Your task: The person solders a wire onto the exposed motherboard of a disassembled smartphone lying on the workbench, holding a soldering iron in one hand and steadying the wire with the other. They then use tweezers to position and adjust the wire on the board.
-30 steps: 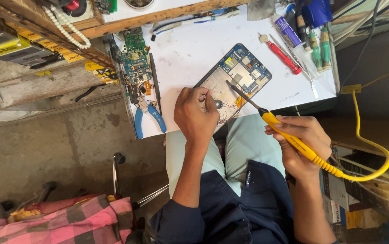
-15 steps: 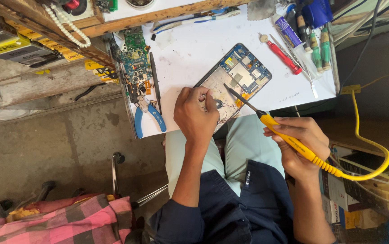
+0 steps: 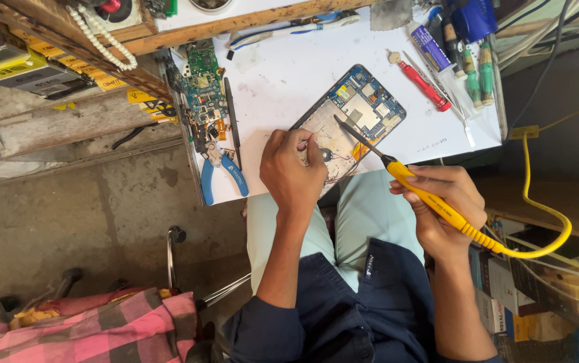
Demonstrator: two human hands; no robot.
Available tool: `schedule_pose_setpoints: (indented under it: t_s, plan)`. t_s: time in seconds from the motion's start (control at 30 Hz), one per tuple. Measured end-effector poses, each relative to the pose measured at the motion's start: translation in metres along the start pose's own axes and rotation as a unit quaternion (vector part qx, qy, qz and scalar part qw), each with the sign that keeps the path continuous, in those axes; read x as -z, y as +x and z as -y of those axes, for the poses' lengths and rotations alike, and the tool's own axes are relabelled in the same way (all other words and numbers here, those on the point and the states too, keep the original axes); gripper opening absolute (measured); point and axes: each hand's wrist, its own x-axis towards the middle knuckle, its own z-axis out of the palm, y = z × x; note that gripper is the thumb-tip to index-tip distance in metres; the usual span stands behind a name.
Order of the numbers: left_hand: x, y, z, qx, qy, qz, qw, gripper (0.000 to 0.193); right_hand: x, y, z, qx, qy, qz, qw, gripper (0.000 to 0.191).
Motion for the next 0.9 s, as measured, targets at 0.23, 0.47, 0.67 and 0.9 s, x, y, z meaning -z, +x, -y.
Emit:
schedule_pose_setpoints:
  t_s: [0.23,0.47,0.67,0.9]
  plan:
    - [0.0003,-0.0002,-0.0003,0.002,-0.004,0.000,1.000,0.007,0.0000,-0.0005,-0.0010,0.006,0.002,0.004,1.000,0.009]
    - [0.0005,-0.0003,-0.0006,-0.004,-0.004,-0.004,1.000,0.007,0.0025,-0.0029,-0.0024,0.004,0.016,-0.008,1.000,0.009]
    - [0.0001,0.0000,-0.0007,-0.005,0.001,-0.003,1.000,0.006,0.0032,-0.0047,-0.0054,-0.006,0.018,-0.008,1.000,0.010]
    - [0.0001,-0.0007,0.0000,-0.003,-0.004,-0.001,1.000,0.007,0.0022,-0.0074,-0.0067,-0.017,0.044,-0.002,0.999,0.010]
